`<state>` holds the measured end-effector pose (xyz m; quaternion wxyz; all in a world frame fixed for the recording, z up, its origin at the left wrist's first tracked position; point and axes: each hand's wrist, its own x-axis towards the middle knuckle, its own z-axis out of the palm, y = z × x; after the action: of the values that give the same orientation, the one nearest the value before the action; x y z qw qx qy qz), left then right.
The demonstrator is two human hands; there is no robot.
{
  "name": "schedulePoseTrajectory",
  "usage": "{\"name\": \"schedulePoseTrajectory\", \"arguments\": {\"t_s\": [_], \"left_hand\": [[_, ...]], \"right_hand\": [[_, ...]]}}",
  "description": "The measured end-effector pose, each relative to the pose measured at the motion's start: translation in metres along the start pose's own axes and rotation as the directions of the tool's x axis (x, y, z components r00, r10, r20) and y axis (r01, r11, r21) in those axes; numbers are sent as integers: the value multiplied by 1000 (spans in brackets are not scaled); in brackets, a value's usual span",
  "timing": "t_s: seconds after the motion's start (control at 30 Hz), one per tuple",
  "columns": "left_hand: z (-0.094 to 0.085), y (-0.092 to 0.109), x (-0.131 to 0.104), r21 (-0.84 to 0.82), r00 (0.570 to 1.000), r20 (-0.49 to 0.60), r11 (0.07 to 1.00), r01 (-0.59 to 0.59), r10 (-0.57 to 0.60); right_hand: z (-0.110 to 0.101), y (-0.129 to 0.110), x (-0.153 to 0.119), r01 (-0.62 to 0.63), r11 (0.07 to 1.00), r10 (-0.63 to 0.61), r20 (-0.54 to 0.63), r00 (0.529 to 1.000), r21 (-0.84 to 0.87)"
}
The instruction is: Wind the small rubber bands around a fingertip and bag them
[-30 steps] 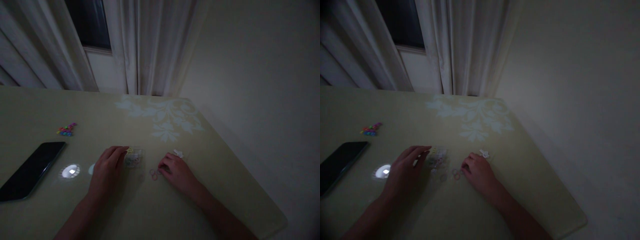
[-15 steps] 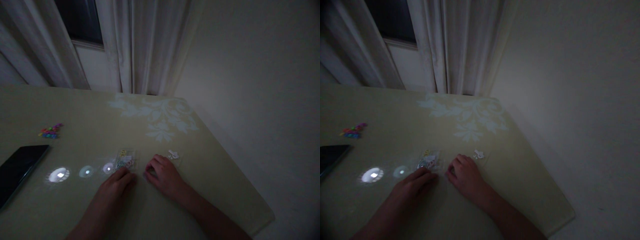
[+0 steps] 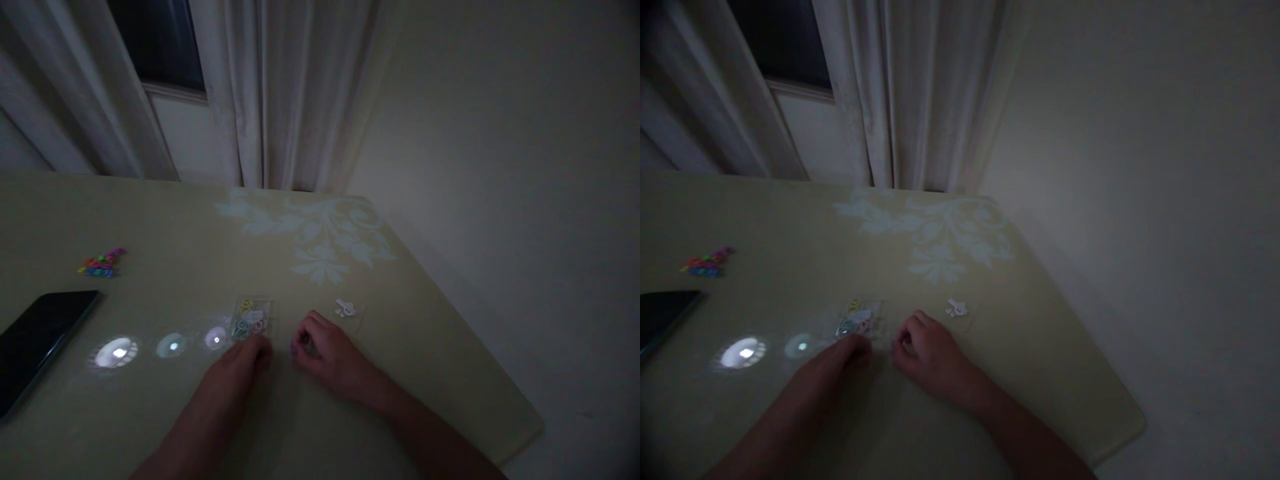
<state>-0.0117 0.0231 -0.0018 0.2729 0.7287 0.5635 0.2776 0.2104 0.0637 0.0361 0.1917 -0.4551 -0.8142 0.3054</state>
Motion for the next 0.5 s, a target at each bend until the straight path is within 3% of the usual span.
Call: {"name": "schedulePoseTrajectory", "arguments": {"t_s": [0.07,0.17,0.37,0.5], "left_hand": [[-3,7,3,-133,999,-34,991,-9,5],[-7,18,2,-236,988,-122,964,-122,96],[-11,20,-1,-189,923,-296,932,-311,248],[-9,15,-3,-172,900,-301,911,-376,315]], "right_hand": [[-3,0,-3,-1,979,2,-5,1000,205],[-2,0,-6,-15,922,15,3,1000,387],[2,-1,-7,-97,812,78,59,995,576],[8,-2,-7,-170,741,125,116,985,649]]}}
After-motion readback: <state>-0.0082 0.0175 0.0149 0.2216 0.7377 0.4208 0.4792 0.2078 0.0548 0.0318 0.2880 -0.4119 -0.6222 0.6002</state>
